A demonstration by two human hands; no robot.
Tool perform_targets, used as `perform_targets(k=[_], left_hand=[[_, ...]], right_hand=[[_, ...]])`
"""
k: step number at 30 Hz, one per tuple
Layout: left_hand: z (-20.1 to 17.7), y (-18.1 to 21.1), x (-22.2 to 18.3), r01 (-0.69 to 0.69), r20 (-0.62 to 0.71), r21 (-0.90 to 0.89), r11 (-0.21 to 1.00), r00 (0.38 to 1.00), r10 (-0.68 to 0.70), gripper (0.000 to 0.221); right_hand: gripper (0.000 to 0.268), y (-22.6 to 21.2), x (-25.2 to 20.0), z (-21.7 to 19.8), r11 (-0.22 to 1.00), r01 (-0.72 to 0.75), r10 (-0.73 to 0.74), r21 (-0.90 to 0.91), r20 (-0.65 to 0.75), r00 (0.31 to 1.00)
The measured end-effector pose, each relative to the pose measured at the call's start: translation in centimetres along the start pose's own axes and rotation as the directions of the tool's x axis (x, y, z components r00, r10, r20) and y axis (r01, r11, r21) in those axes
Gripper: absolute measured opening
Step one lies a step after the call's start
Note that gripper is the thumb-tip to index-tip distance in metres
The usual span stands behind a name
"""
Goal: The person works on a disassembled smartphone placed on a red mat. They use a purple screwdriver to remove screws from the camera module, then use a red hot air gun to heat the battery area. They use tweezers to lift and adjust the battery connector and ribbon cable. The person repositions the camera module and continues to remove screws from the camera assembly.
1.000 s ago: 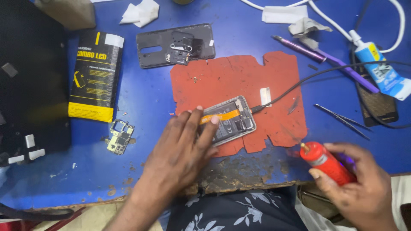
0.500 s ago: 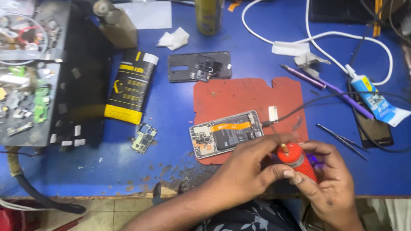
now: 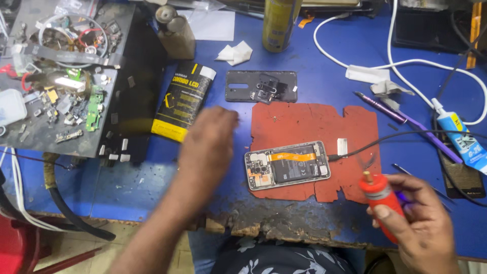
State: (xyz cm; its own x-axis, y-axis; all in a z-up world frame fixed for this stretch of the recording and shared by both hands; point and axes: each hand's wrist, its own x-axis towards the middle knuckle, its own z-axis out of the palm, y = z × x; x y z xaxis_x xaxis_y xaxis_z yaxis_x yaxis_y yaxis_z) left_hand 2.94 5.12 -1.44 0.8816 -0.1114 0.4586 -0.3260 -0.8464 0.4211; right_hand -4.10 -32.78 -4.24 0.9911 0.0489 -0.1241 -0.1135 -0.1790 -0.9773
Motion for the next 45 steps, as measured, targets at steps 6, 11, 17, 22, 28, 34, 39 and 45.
perform_targets(k=[6,11,17,22,28,34,39,45], left_hand=[[-2.3,-0.5,1.0,-0.126,0.009,0.152,0.98,0.992,0.127,0.03],[-3.1,4.5,-1.5,-0.559,0.031,-0.081,0.825,0.826,0.562,0.03],[-4.2,4.5,-3.4,-0.595,0.104,0.016,0.804,0.8,0.59,0.019],[-5.1,2.9,-5.5,-0.569,0.061,-0.035,0.821,0.819,0.57,0.014],[-8.4,-0.3,-5.9,-0.182,-0.051,0.078,0.98,0.981,0.186,0.012],[-5.3,0.0,-3.7,-0.099,-0.007,0.061,0.993,0.995,0.1,0.016],[-4.0,-0.9,-2.2,-0.014,0.113,0.328,0.944,0.993,-0.025,0.046],[-2.3,2.1,-3.8,0.071,0.147,-0.147,0.987,0.988,-0.05,0.051]], right_hand=[[0.063,-1.8,0.0,2.1,0.895,0.131,-0.083,-0.426,0.131,0.988],[0.066,-3.1,-0.4,2.3,0.848,0.225,-0.063,-0.48,0.33,0.942],[0.064,-1.5,-1.2,1.4,0.88,0.203,0.012,-0.43,0.448,0.894],[0.062,1.0,-1.9,0.4,0.85,0.276,0.0,-0.449,0.523,0.852],[0.069,1.0,0.0,-3.4,0.679,0.187,-0.085,-0.71,0.176,0.981],[0.045,2.2,2.6,-4.9,0.605,0.055,-0.291,-0.795,-0.156,0.944],[0.033,7.8,5.2,-11.3,0.724,0.023,-0.259,-0.69,-0.24,0.935],[0.037,18.9,8.0,-20.5,0.794,-0.199,0.044,-0.575,-0.272,0.961]])
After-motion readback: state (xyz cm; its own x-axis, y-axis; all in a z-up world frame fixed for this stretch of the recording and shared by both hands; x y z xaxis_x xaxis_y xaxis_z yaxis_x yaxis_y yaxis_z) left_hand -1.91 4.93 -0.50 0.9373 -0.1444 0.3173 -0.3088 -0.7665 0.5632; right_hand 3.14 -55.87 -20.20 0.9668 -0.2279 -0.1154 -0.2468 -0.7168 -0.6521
